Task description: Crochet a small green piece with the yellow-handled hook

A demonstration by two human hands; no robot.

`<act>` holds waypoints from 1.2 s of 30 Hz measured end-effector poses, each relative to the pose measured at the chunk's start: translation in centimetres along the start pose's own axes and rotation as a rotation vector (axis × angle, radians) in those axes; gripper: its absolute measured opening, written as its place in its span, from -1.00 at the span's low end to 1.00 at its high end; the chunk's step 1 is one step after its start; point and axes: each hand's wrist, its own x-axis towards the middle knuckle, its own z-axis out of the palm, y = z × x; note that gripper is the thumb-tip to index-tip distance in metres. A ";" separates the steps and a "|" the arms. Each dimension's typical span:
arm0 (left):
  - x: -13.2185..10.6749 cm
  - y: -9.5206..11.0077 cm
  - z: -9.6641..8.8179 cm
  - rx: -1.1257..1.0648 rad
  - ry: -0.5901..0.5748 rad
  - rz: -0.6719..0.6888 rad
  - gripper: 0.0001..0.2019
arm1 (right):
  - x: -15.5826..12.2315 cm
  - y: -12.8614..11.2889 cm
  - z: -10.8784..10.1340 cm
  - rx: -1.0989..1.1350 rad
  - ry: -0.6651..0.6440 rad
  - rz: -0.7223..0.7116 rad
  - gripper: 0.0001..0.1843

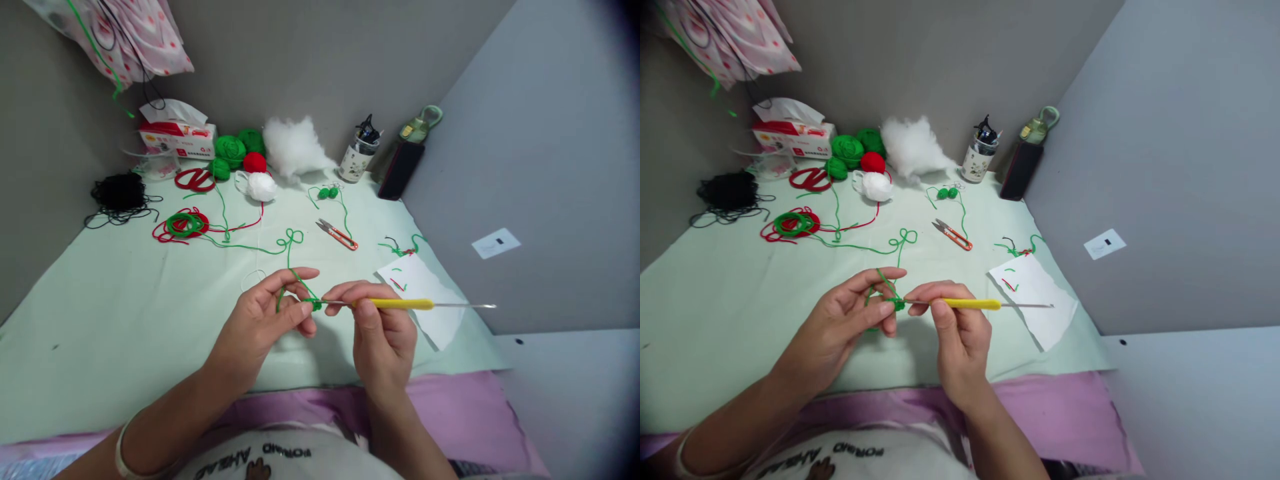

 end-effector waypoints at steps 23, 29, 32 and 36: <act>0.5 0.3 -0.1 -0.264 -0.026 -0.176 -0.66 | -0.2 0.6 -0.1 -0.298 0.016 -0.274 -0.72; 0.2 -0.1 0.5 -0.087 -0.019 -0.056 -0.68 | 0.3 0.6 0.7 -0.126 0.006 -0.133 -0.77; 0.2 -0.5 0.6 -0.048 0.030 -0.015 -0.62 | -0.5 0.8 0.6 -0.391 -0.053 -0.292 -0.66; 0.4 -0.6 0.3 -0.195 -0.034 -0.147 -0.57 | -1.0 0.9 0.1 -0.609 -0.112 -0.411 -0.59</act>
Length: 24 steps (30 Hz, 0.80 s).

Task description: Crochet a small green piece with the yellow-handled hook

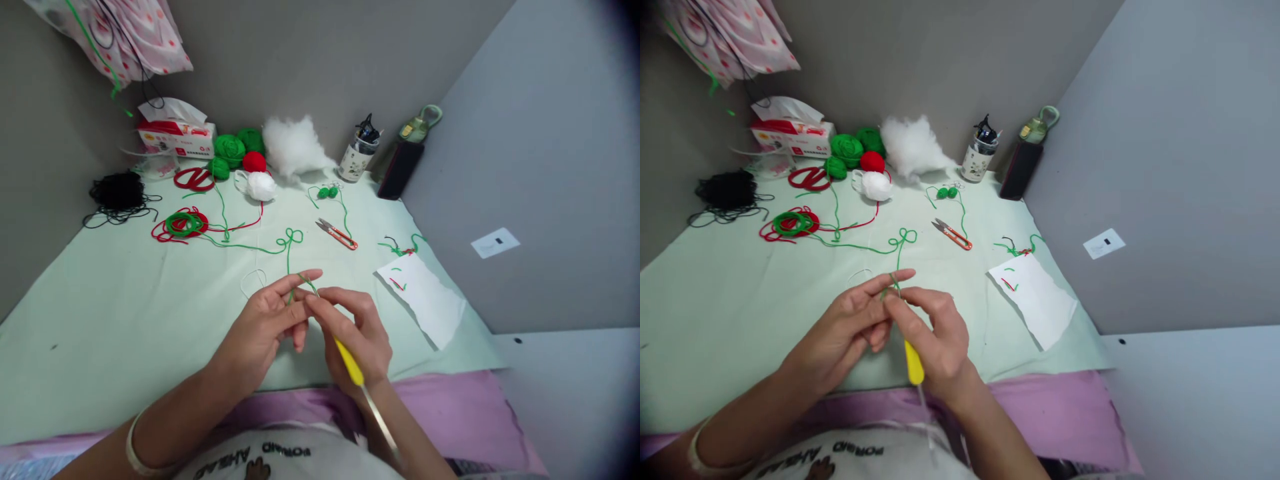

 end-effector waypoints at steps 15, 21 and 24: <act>-0.2 0.3 0.3 0.020 0.057 0.055 -0.74 | 1.2 0.4 0.4 0.604 0.127 0.409 -0.82; -0.2 0.4 0.0 -0.017 -0.014 0.022 -0.78 | 1.9 0.9 0.2 0.817 0.130 0.557 -0.81; -0.1 0.4 -0.2 -0.010 -0.029 0.014 -0.77 | 2.0 0.7 0.0 0.817 0.118 0.561 -0.78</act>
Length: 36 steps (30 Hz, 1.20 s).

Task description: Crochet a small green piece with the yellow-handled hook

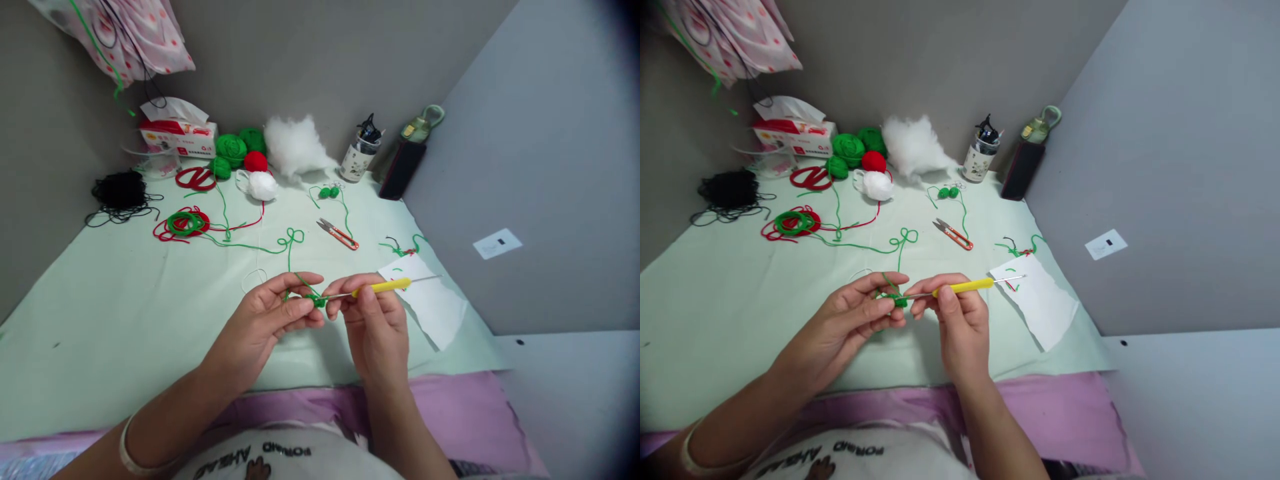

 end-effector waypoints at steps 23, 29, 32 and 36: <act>0.0 0.4 -0.1 -0.095 0.010 -0.067 -0.74 | -1.4 -0.1 -0.1 -0.461 -0.004 -0.384 -0.72; -0.3 -0.2 0.5 0.085 0.035 0.080 -0.74 | -1.1 0.1 0.6 -0.351 -0.020 -0.314 -0.74; -0.1 -0.5 0.7 0.078 0.085 0.095 -0.67 | -1.9 0.4 0.2 -0.671 -0.077 -0.480 -0.62; 0.2 -0.3 0.3 -0.075 0.015 -0.061 -0.69 | -2.1 0.2 -0.4 -0.807 -0.108 -0.585 -0.59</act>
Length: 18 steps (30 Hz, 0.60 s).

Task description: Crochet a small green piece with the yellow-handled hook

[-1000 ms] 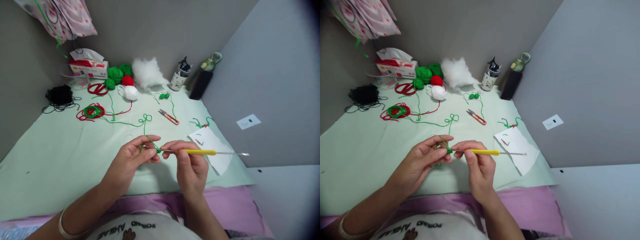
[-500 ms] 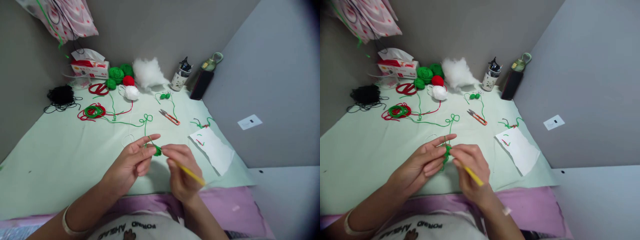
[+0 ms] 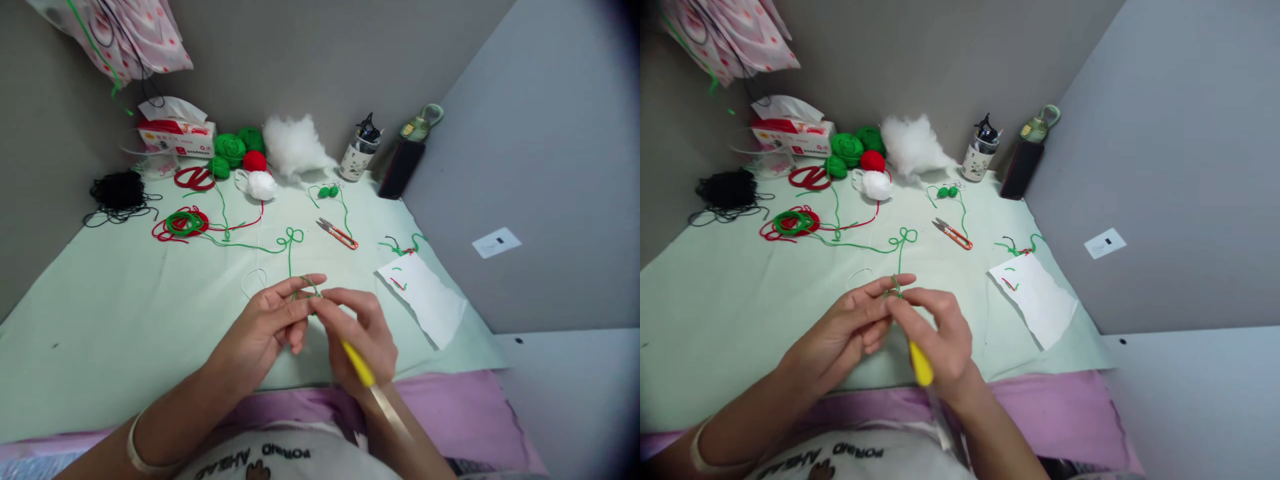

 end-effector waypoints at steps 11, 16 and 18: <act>-0.1 0.0 0.3 0.092 0.029 0.132 -0.77 | 1.3 0.0 0.8 0.542 0.093 0.366 -0.77; -0.2 0.2 0.1 0.046 0.050 0.104 -0.76 | 1.1 0.5 0.7 0.702 0.098 0.488 -0.80; -0.1 0.2 -0.1 0.025 0.043 0.090 -0.77 | 1.0 0.6 0.7 0.756 0.098 0.541 -0.81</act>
